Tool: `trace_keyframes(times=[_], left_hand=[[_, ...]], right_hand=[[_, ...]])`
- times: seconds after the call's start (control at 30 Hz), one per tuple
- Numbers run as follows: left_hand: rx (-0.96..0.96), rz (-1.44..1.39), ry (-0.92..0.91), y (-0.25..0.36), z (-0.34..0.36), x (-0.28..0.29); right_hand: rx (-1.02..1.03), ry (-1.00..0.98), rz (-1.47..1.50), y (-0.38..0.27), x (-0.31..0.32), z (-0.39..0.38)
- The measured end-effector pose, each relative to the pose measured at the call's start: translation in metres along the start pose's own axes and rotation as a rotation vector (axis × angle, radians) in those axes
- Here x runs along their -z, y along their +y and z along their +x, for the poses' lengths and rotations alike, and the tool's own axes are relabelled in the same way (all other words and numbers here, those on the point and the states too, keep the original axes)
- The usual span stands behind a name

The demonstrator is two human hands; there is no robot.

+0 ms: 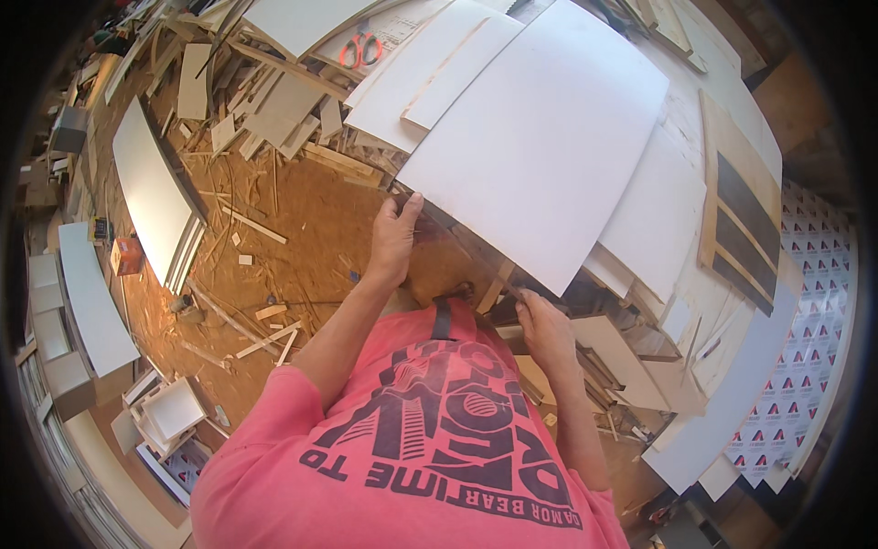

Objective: The person applies a strip of edging to a white board by hand, pressing it down and smoothing it along the edge. Another person then approaches with a document and points to specific details while they talk.

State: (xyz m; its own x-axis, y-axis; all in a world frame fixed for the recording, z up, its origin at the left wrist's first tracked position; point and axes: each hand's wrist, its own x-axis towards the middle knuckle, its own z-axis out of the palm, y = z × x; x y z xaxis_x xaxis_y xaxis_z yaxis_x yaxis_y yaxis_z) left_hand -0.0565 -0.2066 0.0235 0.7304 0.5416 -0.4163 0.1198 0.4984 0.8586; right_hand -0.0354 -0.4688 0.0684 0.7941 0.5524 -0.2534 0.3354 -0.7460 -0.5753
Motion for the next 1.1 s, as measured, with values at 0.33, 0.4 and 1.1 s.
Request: trace_keyframes(times=[0.33, 0.4, 1.1], left_hand=[[0.046, -0.018, -0.001, 0.000, 0.006, -0.003], [0.052, -0.019, 0.008, 0.002, 0.005, -0.005], [0.039, -0.070, -0.035, -0.003, 0.014, -0.005]], right_hand=[[-0.122, -0.082, 0.013, 0.007, 0.005, 0.011], [-0.129, -0.087, 0.014, 0.007, 0.005, 0.012], [-0.153, 0.059, 0.046, 0.028, 0.014, -0.010]])
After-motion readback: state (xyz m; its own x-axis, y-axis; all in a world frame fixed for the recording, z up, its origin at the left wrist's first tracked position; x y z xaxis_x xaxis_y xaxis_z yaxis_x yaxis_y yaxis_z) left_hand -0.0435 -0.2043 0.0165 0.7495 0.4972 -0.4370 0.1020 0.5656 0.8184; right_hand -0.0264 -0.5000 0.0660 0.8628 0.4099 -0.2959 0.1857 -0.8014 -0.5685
